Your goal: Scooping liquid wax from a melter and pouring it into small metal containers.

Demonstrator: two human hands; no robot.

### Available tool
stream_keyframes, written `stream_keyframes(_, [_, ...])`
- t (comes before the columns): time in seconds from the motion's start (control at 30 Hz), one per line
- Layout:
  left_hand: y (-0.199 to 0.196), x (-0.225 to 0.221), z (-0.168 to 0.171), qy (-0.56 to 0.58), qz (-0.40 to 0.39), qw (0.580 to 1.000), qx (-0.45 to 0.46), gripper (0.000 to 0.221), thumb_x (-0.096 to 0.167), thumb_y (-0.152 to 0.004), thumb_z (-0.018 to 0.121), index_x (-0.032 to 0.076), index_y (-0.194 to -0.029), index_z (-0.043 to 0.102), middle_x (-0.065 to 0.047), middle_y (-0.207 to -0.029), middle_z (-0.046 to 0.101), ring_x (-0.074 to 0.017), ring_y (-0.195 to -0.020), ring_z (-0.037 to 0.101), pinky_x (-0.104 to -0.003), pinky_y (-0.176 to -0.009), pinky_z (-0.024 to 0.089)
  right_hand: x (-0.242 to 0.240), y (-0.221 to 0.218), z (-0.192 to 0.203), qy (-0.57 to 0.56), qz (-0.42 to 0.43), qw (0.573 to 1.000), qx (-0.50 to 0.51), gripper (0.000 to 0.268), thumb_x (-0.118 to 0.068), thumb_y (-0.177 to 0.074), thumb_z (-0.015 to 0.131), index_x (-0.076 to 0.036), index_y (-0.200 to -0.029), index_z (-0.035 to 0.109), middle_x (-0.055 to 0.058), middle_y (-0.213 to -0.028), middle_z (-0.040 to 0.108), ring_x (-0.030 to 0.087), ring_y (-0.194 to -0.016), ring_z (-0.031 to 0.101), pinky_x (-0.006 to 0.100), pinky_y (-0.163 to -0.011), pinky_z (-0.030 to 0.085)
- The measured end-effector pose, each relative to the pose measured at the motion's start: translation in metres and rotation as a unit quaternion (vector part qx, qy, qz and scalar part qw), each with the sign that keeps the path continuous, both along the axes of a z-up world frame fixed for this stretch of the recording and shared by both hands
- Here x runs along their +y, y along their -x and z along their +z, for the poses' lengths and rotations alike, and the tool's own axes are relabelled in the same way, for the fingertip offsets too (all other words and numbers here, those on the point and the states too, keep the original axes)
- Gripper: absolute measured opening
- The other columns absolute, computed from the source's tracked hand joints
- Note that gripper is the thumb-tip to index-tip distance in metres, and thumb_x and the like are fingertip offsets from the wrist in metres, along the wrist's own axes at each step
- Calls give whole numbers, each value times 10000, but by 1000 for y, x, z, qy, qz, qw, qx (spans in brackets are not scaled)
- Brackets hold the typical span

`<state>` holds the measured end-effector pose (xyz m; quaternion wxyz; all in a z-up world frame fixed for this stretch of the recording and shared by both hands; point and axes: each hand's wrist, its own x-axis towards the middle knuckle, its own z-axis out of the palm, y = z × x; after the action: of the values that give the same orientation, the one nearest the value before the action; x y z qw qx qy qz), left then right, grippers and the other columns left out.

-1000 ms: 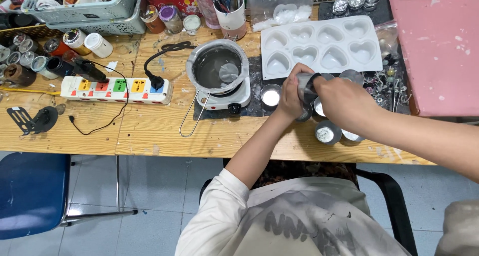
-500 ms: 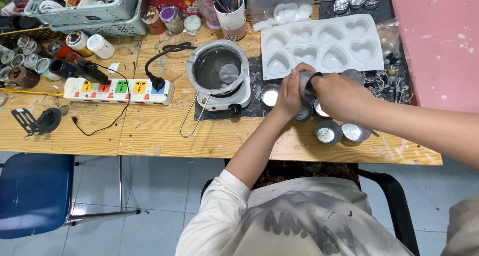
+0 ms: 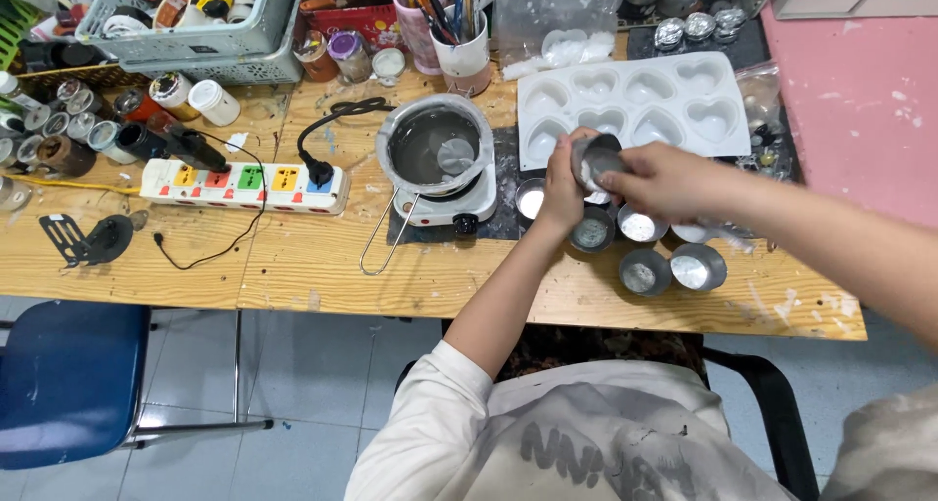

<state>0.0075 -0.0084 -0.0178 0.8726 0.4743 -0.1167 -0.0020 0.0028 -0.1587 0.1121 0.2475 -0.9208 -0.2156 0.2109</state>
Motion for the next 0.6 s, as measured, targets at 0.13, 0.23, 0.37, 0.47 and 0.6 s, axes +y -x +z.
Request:
stream_keyframes(0.13, [-23,-9,-42,7,54,994,94,581,568,-1075,178,162,-1063,594,16,-730,562,-72,-551,452,-211,-443,319,14,-11,42,-37,-74,972,222,398,-436,-1017,558,-74,-894,666,26,-566,493,149,-424,425,323,-400,346])
stream_keyframes(0.23, [-52,-18,-112,109,27,993,44,577,557,-1188,223,109,-987,525,14,-752,560,-81,-534,428,-220,-411,311,37,-16,60,-59,-92,959,260,357,-454,-1005,549,-136,-859,620,-29,-511,457,89,-368,396,264,-352,310])
stream_keyframes(0.37, [-35,-17,-83,15,72,991,111,421,542,-1084,227,164,-1043,406,3,-857,558,-90,-650,490,-249,-508,389,74,-35,55,-57,-23,977,202,477,-485,-1024,524,-53,-834,589,2,-516,466,126,-374,423,300,-350,338])
stream_keyframes(0.47, [-32,-18,-75,5,65,991,117,453,567,-1057,214,164,-1093,418,-1,-929,565,-96,-704,514,-256,-541,413,104,-52,37,-25,10,992,124,473,-479,-1019,519,-44,-885,646,32,-567,531,158,-423,485,338,-396,387])
stream_keyframes(0.6, [-41,-18,-106,42,20,998,39,572,634,-1217,200,121,-1221,453,-44,-944,526,-131,-701,458,-259,-540,379,133,-67,13,41,126,979,-155,458,-462,-1035,564,-36,-997,727,167,-712,686,310,-605,684,440,-596,538])
